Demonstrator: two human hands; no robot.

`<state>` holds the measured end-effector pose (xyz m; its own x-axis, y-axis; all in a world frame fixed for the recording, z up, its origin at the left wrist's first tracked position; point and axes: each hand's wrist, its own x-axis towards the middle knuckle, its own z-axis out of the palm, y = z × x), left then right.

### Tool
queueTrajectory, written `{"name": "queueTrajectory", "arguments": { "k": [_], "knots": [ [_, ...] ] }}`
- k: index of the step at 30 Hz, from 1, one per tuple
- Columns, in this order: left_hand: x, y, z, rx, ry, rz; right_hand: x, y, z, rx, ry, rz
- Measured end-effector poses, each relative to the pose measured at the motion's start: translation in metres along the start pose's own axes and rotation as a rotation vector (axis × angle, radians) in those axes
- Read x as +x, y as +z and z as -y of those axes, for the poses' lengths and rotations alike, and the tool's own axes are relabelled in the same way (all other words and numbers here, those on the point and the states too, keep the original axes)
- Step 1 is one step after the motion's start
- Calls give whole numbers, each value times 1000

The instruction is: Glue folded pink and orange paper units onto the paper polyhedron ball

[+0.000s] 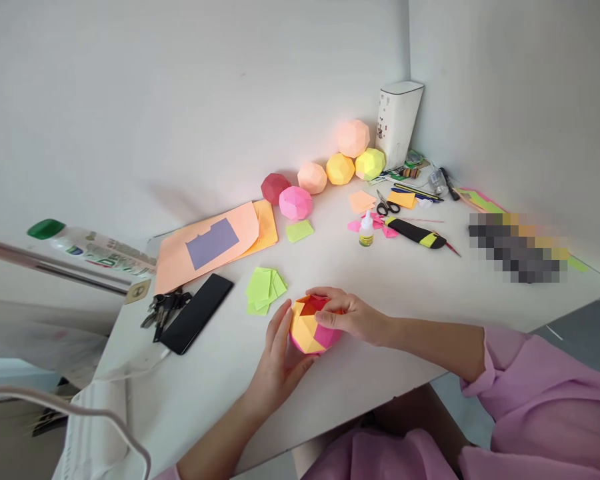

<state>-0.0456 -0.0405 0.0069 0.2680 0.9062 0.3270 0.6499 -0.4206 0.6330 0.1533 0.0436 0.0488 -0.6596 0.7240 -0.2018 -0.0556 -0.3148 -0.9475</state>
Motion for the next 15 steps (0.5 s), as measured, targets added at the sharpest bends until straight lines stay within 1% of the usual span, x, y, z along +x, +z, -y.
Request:
{"name": "queueTrajectory", "arguments": {
  "k": [4, 6, 11, 15],
  "knots": [
    [0, 1, -2, -20, 5, -30, 2, -1, 3, 6, 3, 15],
    [1, 0, -4, -59, -14, -29, 3, -2, 4, -6, 14, 8],
    [0, -1, -5, -128, -82, -17, 3, -7, -1, -272, -78, 32],
    [-1, -3, -5, -113, -74, -22, 1, -9, -3, -381, -119, 84]
  ]
}}
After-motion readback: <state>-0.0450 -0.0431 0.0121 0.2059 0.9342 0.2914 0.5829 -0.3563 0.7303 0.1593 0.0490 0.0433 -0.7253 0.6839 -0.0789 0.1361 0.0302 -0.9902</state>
